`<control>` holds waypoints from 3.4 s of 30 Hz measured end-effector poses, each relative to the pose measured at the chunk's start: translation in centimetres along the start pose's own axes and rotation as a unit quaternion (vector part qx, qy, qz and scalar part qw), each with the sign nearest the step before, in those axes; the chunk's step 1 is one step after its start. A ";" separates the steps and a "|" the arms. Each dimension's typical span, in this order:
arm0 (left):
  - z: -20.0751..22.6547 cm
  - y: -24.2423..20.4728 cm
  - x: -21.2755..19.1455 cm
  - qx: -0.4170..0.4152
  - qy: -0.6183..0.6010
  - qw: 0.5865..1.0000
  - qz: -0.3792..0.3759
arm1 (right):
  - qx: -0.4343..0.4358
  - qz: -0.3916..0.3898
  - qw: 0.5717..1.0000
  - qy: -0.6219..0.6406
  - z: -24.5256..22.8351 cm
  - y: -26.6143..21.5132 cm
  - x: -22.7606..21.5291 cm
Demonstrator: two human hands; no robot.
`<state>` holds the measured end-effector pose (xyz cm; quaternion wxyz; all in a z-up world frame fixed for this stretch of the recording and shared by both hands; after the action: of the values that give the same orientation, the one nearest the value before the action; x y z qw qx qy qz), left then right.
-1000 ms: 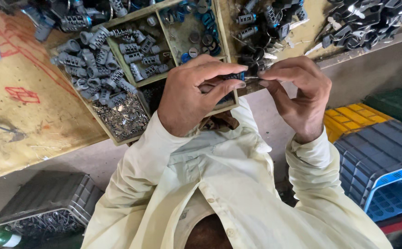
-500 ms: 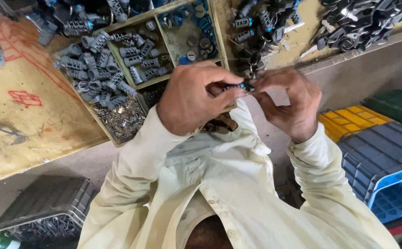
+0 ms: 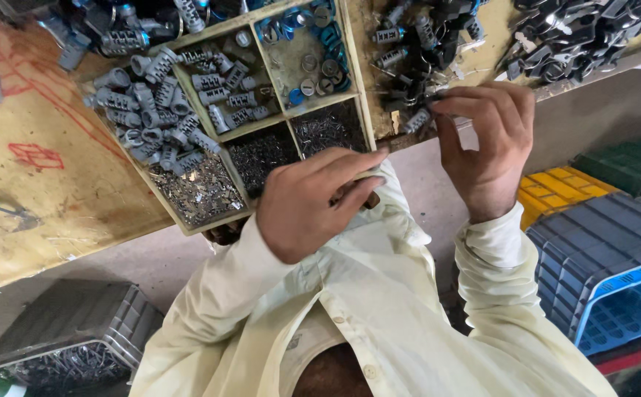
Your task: The person repeatedly assembles small keychain components by hand, inserting a metal pin into a plastic housing and attaching a blue cap. The person places each completed unit into a compartmentalized tray on the workbench.
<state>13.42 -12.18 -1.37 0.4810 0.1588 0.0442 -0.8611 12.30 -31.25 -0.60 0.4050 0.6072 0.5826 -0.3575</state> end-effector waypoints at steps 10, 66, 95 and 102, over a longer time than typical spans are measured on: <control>-0.5 -8.8 -11.5 -0.141 0.235 0.959 0.070 | -0.013 0.000 0.998 -0.057 -1.3 0.5 -0.9; -4.7 -10.8 -4.9 -0.179 -0.398 0.883 0.169 | 0.187 -0.350 0.677 0.620 -10.4 -4.0 11.2; -3.8 -10.8 -6.4 -0.161 -0.280 0.931 0.169 | 0.213 -0.358 0.666 0.619 -10.1 -4.9 12.0; -3.6 -10.7 -6.8 -0.205 -0.165 0.956 0.131 | 0.154 -0.317 0.806 0.476 -10.2 -2.6 9.8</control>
<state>8.54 -0.14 -3.46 0.6126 -0.0832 0.1182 -0.7771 9.96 -17.93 -5.45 -0.1579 0.5371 0.7995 -0.2176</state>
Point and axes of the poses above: each hand's wrist, its own y-axis towards the middle knuckle, its own x-axis out of the palm, z = x × y, the point moved 10 cm from there along y, towards the middle knuckle, and after that the axes turned 8 degrees about x, right-handed, at the moved point
